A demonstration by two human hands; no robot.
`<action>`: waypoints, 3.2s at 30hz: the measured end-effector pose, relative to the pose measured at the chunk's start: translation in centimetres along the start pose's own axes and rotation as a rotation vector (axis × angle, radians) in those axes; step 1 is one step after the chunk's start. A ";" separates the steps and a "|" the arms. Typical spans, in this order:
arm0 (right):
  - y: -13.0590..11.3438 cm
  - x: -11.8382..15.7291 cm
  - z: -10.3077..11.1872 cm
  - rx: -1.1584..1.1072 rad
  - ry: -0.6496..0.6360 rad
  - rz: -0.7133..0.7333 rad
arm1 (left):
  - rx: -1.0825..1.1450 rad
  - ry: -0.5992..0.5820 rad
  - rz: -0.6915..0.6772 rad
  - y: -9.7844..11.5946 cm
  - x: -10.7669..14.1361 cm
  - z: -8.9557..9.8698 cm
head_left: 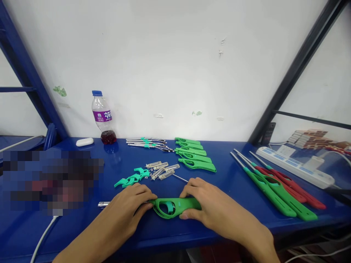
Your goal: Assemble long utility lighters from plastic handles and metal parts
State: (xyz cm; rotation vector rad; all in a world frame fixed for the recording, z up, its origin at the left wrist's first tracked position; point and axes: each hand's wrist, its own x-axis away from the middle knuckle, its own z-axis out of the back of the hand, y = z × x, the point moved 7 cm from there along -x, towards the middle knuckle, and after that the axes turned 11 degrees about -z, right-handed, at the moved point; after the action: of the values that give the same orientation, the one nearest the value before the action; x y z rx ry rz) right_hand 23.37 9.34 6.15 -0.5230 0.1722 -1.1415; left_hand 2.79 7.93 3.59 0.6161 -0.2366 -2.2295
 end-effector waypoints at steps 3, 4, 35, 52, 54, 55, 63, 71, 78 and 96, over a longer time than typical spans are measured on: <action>0.0 0.0 -0.2 0.001 0.002 0.004 | -0.010 -0.010 0.016 -0.1 0.1 0.0; 0.0 0.0 -0.3 0.003 0.001 0.007 | -0.016 -0.017 0.020 -0.1 0.1 -0.1; -0.3 0.0 -0.1 0.031 0.016 0.014 | -0.084 -0.027 0.024 0.0 0.2 0.5; 0.1 -0.6 -0.3 0.165 0.114 -0.042 | -0.073 -0.008 0.017 -0.1 0.3 0.2; 0.3 -0.7 -0.5 0.133 0.084 -0.060 | -0.070 0.010 0.015 -0.2 0.3 0.2; 0.4 -0.7 -0.6 0.117 0.072 -0.070 | -0.066 0.014 0.016 -0.2 0.3 0.1; 1.1 -0.9 -1.0 0.039 0.014 -0.095 | -0.057 -0.014 0.009 -0.1 0.1 0.0; 1.3 -1.4 -1.6 0.071 -0.026 -0.152 | -0.230 0.050 -0.048 0.5 0.4 -0.4; 1.1 -1.5 -1.5 0.060 -0.047 -0.182 | -0.220 -0.023 -0.024 0.8 0.6 -0.6; 1.2 -1.4 -1.3 0.041 -0.045 -0.183 | -0.315 -0.065 0.077 -0.5 2.4 0.9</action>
State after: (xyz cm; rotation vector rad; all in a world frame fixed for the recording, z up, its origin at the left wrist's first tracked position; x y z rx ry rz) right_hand 23.29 10.59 4.25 -0.5360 0.0625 -1.3069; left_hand 0.63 6.48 3.37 0.3589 0.0579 -2.1539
